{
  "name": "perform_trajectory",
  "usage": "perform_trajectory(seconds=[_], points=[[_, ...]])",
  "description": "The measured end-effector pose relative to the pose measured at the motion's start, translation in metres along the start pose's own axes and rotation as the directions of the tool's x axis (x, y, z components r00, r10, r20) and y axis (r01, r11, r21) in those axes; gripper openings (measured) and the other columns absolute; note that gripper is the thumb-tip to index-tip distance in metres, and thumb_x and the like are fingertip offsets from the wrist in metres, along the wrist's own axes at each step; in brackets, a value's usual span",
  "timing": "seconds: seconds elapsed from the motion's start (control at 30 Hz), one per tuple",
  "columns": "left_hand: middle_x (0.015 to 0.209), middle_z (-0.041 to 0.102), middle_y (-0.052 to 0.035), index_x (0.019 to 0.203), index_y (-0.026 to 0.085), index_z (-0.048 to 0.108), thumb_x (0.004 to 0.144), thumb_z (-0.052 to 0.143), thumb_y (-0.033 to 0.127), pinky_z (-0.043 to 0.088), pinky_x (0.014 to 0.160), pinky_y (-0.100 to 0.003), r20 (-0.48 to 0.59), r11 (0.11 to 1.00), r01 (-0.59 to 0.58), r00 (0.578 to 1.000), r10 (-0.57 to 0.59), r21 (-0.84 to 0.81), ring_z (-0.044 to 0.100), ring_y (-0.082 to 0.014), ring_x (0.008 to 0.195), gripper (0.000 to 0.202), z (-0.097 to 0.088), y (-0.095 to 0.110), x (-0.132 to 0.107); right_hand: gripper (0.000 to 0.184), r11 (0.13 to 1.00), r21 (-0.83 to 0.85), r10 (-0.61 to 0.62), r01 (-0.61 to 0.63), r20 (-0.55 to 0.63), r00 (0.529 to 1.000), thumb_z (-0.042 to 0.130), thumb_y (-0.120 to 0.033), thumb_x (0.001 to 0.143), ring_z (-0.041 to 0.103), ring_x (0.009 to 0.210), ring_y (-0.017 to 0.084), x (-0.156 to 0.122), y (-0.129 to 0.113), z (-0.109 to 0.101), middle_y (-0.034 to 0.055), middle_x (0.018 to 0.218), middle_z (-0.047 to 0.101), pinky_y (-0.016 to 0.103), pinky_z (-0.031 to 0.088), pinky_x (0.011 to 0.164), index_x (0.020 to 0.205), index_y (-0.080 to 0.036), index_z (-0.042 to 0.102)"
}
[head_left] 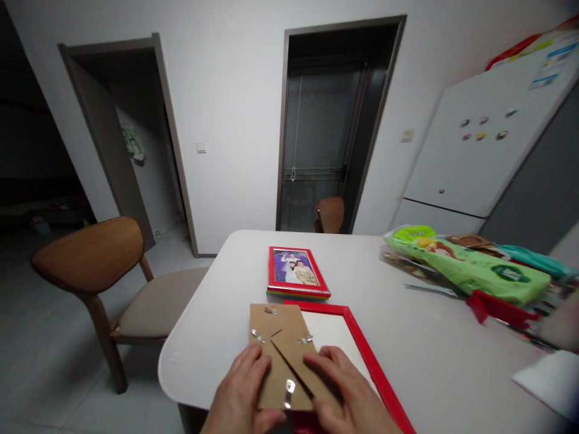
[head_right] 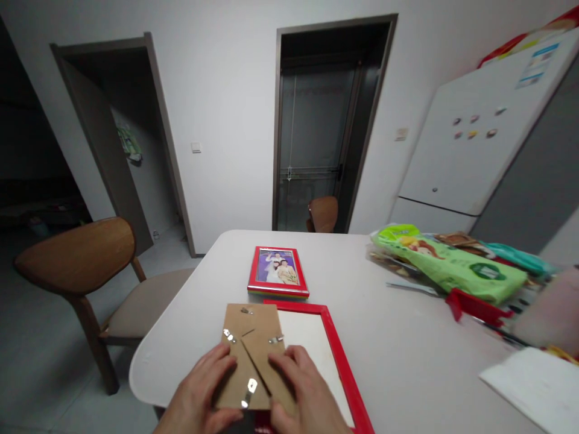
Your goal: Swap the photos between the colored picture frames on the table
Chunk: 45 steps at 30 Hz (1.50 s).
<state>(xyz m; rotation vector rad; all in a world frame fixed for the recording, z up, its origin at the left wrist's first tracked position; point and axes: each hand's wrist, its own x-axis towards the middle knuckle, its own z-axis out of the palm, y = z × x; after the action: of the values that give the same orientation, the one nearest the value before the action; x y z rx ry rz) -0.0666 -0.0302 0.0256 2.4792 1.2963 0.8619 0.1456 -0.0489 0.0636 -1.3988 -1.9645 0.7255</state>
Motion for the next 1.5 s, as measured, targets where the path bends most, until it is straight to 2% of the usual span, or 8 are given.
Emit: perform_trajectory(seconds=[0.13, 0.27, 0.5, 0.67, 1.0, 1.13, 1.3, 1.5], points=[[0.119, 0.047, -0.0207, 0.111, 0.010, 0.049, 0.055, 0.070, 0.025, 0.038, 0.090, -0.043, 0.145, 0.995, -0.025, 0.989, 0.038, -0.095, 0.043, -0.0314, 0.110, 0.062, 0.028, 0.044, 0.029, 0.040, 0.986, -0.098, 0.128, -0.132, -0.052, 0.990, 0.047, -0.026, 0.064, 0.047, 0.099, 0.024, -0.029, 0.040, -0.033, 0.0099, 0.105, 0.048, 0.036, 0.037, 0.087, 0.102, -0.020, 0.055], [0.119, 0.047, -0.0200, 0.112, 0.008, 0.048, 0.055, 0.069, 0.018, 0.039, 0.089, -0.042, 0.252, 0.995, 0.085, 0.965, -0.067, -0.061, 0.046, -0.0306, 0.107, 0.062, 0.040, 0.063, 0.043, 0.042, 0.967, -0.186, 0.163, -0.173, -0.068, 0.984, 0.044, -0.029, 0.067, 0.044, 0.104, 0.023, -0.039, 0.064, -0.038, 0.0110, 0.109, 0.047, 0.036, 0.035, 0.090, 0.106, -0.018, 0.054], [0.119, 0.050, -0.0120, 0.106, 0.014, 0.053, 0.062, 0.065, 0.024, 0.028, 0.095, -0.050, 0.260, 0.996, 0.083, 0.962, -0.084, 0.016, 0.043, -0.0296, 0.109, 0.047, 0.038, 0.058, 0.044, 0.045, 0.925, -0.345, 0.128, -0.159, -0.112, 0.985, 0.045, -0.030, 0.066, 0.041, 0.108, 0.025, -0.032, 0.076, -0.028, 0.0131, 0.115, 0.046, 0.040, 0.032, 0.093, 0.108, -0.015, 0.054], [0.114, 0.055, -0.0074, 0.102, 0.015, 0.056, 0.063, 0.063, 0.025, 0.033, 0.093, -0.048, 0.251, 0.995, 0.095, 0.964, -0.093, 0.002, 0.039, -0.0316, 0.112, 0.041, 0.037, 0.057, 0.043, 0.041, 0.923, -0.375, 0.048, -0.092, -0.124, 0.991, 0.047, -0.029, 0.067, 0.043, 0.105, 0.025, -0.033, 0.084, -0.025, 0.0125, 0.111, 0.049, 0.040, 0.035, 0.091, 0.105, -0.016, 0.056], [0.114, 0.053, -0.0160, 0.094, 0.012, 0.056, 0.055, 0.068, 0.045, 0.033, 0.089, -0.053, 0.204, 0.995, -0.082, 0.975, 0.092, -0.061, 0.044, -0.0334, 0.108, 0.053, 0.052, 0.045, 0.034, 0.034, 0.880, -0.467, -0.003, -0.084, -0.182, 0.983, 0.038, -0.028, 0.076, 0.048, 0.093, 0.021, -0.008, 0.091, -0.034, 0.0103, 0.101, 0.054, 0.037, 0.039, 0.083, 0.103, -0.019, 0.056], [0.110, 0.056, -0.0154, 0.084, 0.013, 0.057, 0.051, 0.071, 0.044, 0.040, 0.085, -0.046, 0.160, 0.994, -0.100, 0.981, 0.106, -0.047, 0.048, -0.0315, 0.104, 0.048, 0.056, 0.043, 0.034, 0.033, 0.823, -0.548, 0.041, -0.147, -0.201, 0.979, 0.036, -0.027, 0.077, 0.048, 0.091, 0.022, 0.009, 0.095, -0.036, 0.0118, 0.103, 0.050, 0.037, 0.040, 0.079, 0.101, -0.018, 0.057], [0.112, 0.055, -0.0146, 0.085, 0.013, 0.057, 0.051, 0.071, 0.045, 0.039, 0.086, -0.046, 0.187, 0.998, -0.057, 0.980, 0.062, -0.033, 0.048, -0.0311, 0.103, 0.049, 0.055, 0.044, 0.034, 0.031, 0.846, -0.523, 0.036, -0.104, -0.139, 0.990, 0.033, -0.031, 0.080, 0.047, 0.096, 0.021, 0.009, 0.090, -0.035, 0.0111, 0.104, 0.050, 0.033, 0.039, 0.083, 0.090, -0.018, 0.060], [0.115, 0.053, -0.0138, 0.086, 0.013, 0.056, 0.053, 0.071, 0.042, 0.038, 0.089, -0.042, 0.205, 0.999, -0.040, 0.978, 0.047, -0.037, 0.046, -0.0289, 0.107, 0.047, 0.054, 0.045, 0.032, 0.039, 0.803, -0.588, 0.026, -0.092, -0.119, 0.993, 0.037, -0.039, 0.078, 0.047, 0.101, 0.025, 0.001, 0.092, -0.036, 0.0146, 0.114, 0.048, 0.038, 0.038, 0.086, 0.103, -0.016, 0.057]])
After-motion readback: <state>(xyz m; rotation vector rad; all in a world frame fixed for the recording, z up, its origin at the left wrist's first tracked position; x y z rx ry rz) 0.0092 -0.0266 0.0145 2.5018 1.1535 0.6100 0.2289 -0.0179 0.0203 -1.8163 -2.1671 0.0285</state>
